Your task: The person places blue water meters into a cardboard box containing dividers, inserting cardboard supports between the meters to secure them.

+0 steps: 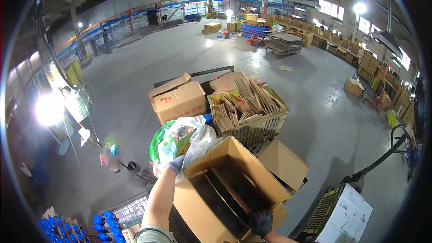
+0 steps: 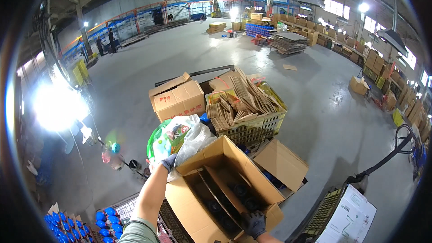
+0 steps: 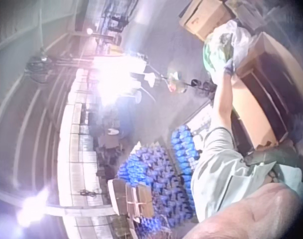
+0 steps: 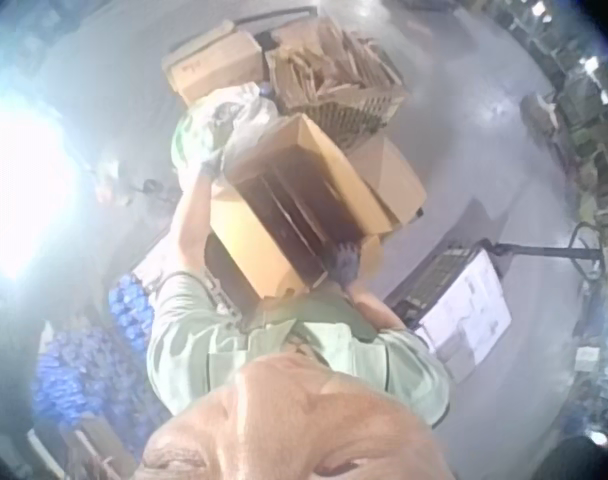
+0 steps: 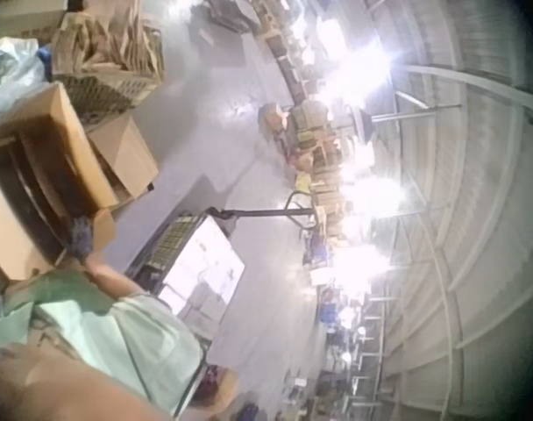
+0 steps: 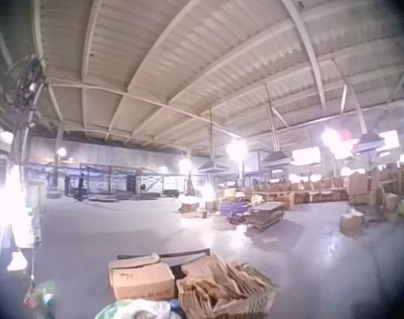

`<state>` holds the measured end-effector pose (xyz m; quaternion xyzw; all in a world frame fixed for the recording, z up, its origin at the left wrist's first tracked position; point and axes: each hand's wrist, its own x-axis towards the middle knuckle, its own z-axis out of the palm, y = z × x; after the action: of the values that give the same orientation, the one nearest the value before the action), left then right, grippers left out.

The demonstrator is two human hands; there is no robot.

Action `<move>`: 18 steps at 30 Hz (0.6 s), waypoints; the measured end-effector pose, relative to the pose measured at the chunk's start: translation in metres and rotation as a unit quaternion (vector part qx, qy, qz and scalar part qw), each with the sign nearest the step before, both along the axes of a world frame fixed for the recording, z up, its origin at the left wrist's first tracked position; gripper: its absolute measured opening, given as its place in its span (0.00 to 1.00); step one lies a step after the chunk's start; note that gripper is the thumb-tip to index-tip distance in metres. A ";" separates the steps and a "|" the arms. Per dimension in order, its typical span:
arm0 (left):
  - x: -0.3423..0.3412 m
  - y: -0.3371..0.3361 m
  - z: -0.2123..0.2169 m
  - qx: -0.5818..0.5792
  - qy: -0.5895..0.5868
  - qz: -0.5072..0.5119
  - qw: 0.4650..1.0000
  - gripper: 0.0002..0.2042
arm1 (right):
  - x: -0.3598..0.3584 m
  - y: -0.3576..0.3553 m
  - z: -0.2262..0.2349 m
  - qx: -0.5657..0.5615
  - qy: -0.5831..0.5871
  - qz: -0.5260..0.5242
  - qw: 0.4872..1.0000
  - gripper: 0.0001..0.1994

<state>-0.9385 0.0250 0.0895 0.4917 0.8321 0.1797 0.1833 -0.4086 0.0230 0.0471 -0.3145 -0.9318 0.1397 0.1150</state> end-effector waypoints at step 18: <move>0.003 0.036 0.021 0.051 -0.014 -0.016 0.998 0.15 | 0.008 -0.006 -0.034 0.052 0.021 -0.023 0.998 0.18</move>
<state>-0.9350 0.0614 0.1108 0.5110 0.8114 0.2261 0.1718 -0.4006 0.0169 0.0131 -0.3262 -0.9279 0.0953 0.1537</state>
